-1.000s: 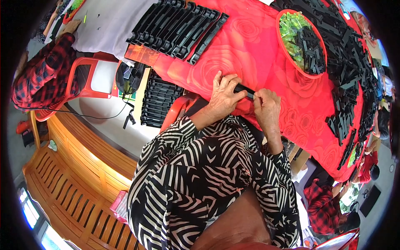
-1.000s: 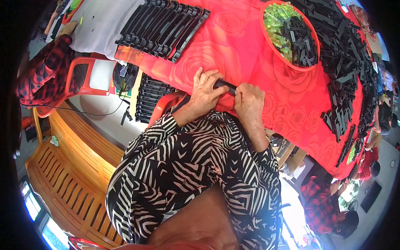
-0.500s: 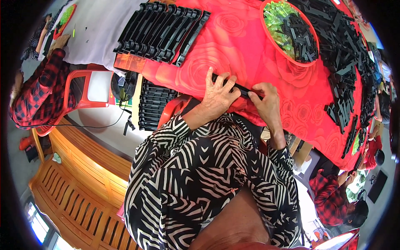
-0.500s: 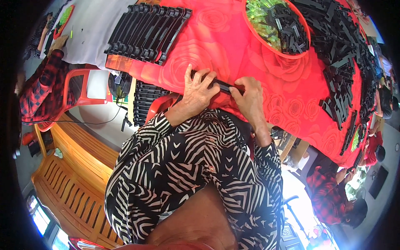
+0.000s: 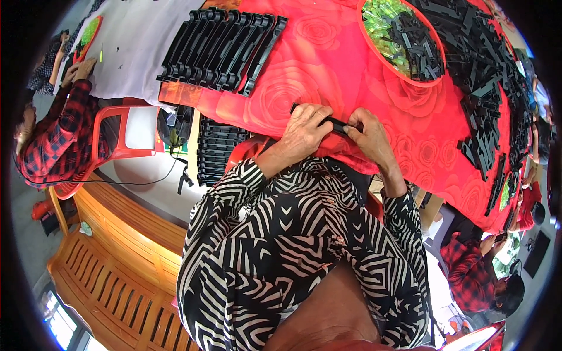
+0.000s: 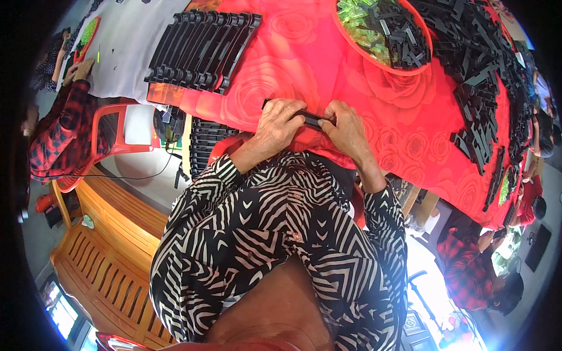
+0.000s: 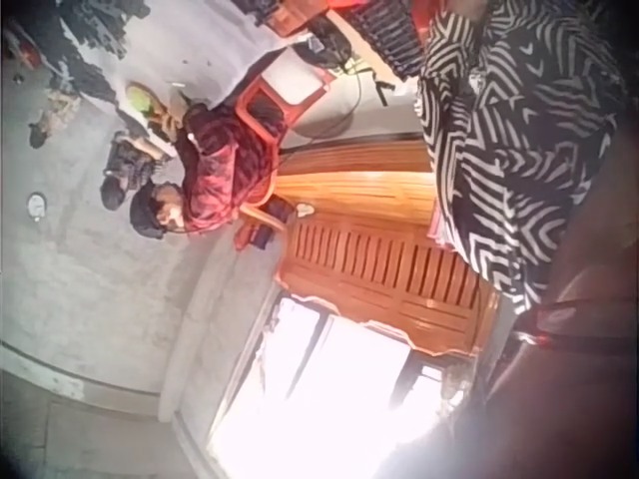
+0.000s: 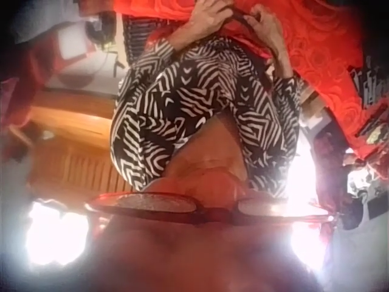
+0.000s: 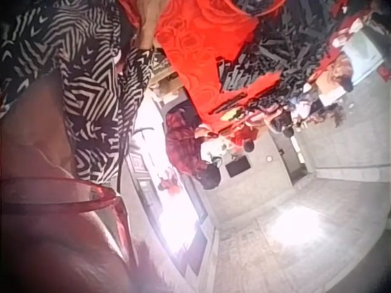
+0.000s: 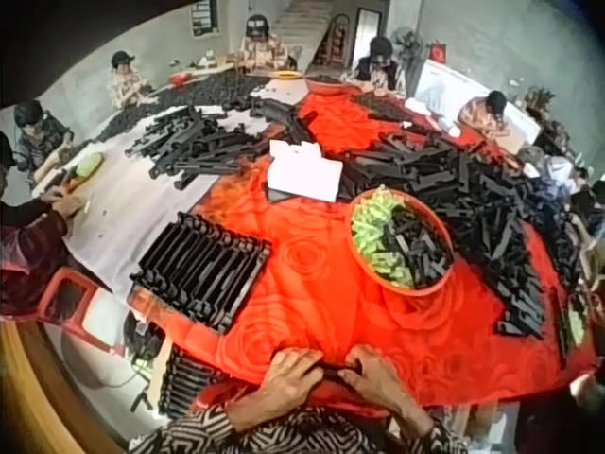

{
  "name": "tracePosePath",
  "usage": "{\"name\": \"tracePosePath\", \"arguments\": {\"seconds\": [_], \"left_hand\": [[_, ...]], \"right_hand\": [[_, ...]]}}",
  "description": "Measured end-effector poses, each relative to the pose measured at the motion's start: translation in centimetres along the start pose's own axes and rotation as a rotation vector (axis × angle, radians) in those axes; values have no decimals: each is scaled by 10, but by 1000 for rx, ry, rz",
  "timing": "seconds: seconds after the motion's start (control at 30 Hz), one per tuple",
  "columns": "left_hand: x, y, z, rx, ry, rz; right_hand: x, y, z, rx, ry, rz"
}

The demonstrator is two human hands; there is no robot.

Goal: The person assembles plastic components by taking small parts from a tray and pressing them into black plastic frames by hand.

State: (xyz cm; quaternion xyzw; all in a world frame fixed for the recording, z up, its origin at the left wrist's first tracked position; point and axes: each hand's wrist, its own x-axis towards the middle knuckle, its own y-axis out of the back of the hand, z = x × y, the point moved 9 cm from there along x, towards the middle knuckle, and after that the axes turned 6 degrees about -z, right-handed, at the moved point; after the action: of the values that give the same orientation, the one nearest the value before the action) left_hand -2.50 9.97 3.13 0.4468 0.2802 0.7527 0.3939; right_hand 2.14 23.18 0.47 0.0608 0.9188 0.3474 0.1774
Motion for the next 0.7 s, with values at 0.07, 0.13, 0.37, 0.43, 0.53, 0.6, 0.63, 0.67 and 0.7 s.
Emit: {"name": "tracePosePath", "arguments": {"seconds": [0.07, 0.13, 0.37, 0.43, 0.53, 0.6, 0.63, 0.67, 0.7], "left_hand": [[0, 5, 2, 20, -17, 47], [2, 7, 5, 43, -49, 34], [2, 6, 2, 47, -54, 31], [1, 8, 3, 52, -51, 36], [3, 6, 4, 55, -50, 8], [3, 6, 4, 57, -50, 0], [3, 5, 4, 59, -54, -7], [2, 5, 4, 58, -53, -7], [2, 5, 4, 63, -54, -2]], "right_hand": [[-4, 0, 5, 116, -15, 25], [-10, -1, 10, 233, -30, 49], [-51, 15, -50, -168, 413, 392], [-53, 8, -56, -361, 408, 465], [-52, 0, -51, -367, 382, 497], [-52, -2, -46, -344, 358, 506], [-50, -2, -43, -300, 359, 502], [-49, -2, -41, -258, 360, 497], [-48, -3, -40, -259, 358, 497]]}}
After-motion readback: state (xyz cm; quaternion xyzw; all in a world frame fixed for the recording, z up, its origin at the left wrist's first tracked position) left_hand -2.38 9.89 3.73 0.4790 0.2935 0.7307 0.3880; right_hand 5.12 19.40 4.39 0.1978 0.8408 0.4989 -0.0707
